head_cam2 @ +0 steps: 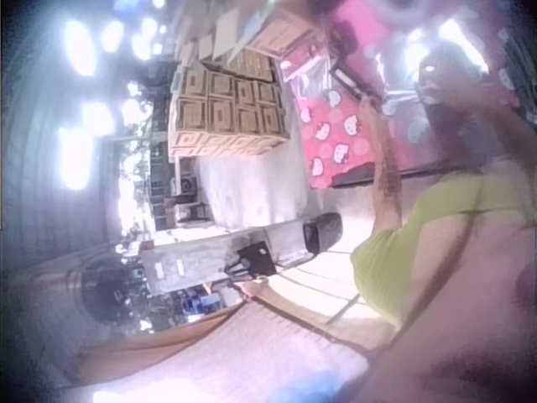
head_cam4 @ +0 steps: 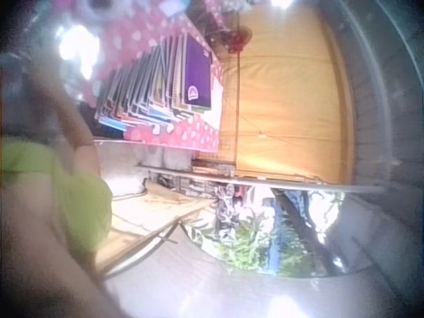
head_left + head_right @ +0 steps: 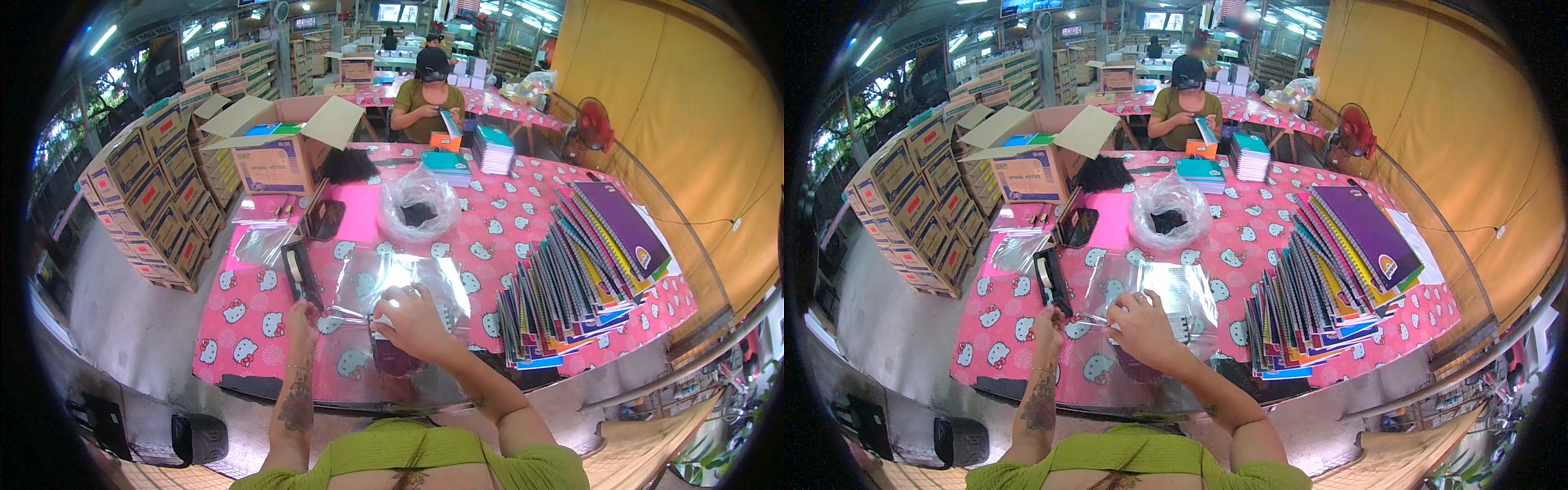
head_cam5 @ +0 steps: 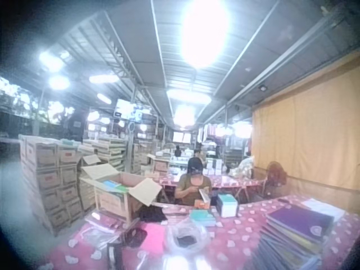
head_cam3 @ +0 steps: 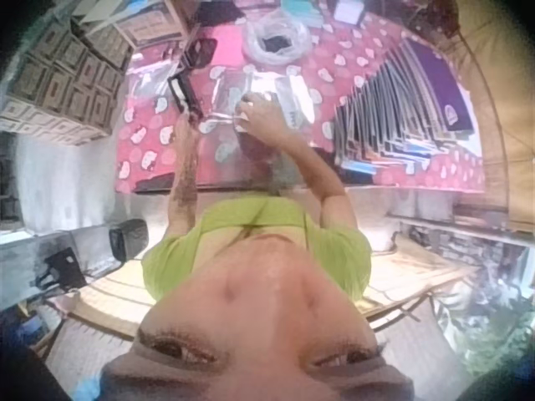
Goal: The person sorts notebooks by color into a stack and then places a small stack of notebooks into a clear plastic bag, sealing it with tape.
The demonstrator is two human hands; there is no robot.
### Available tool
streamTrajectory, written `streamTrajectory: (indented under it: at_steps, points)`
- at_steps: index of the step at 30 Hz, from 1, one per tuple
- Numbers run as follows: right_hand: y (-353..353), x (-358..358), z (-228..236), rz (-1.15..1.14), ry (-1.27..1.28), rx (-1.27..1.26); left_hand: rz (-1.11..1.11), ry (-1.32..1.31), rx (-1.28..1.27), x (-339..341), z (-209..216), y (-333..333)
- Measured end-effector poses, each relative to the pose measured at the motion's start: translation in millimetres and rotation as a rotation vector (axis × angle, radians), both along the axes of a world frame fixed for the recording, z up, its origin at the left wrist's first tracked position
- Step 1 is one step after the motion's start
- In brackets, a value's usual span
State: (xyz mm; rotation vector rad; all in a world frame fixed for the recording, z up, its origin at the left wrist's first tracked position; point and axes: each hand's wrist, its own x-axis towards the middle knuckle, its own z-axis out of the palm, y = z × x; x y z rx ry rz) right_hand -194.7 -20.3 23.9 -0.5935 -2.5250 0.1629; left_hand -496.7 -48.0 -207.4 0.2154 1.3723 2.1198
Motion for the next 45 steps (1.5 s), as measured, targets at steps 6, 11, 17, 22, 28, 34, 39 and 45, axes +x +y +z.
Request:
streamTrajectory:
  at_steps: [6,11,17,22,28,34,39,45]
  points:
    - [-3,-6,11,0.005,-0.066,-0.167,-0.142,1.307,-0.935,-17,78,-21]
    - [-11,-8,10,-0.067,-0.129,-0.125,-0.544,0.705,-0.180,28,128,-23]
    - [-22,-16,15,-0.060,-0.109,-0.077,-0.898,0.849,0.229,73,190,-38]
    - [-16,-4,15,-0.032,-0.126,-0.047,-1.023,1.214,0.167,76,215,-8]
    - [-2,67,26,0.003,0.077,0.013,-1.068,1.204,0.202,66,221,-8]
    - [22,109,-71,-0.067,0.405,-0.749,-0.972,1.405,0.262,107,211,20]
    - [28,98,-57,0.046,0.187,-0.266,-0.929,1.368,0.190,112,208,25]
    - [0,57,15,-0.044,0.087,0.026,-1.055,1.023,0.157,79,216,0]
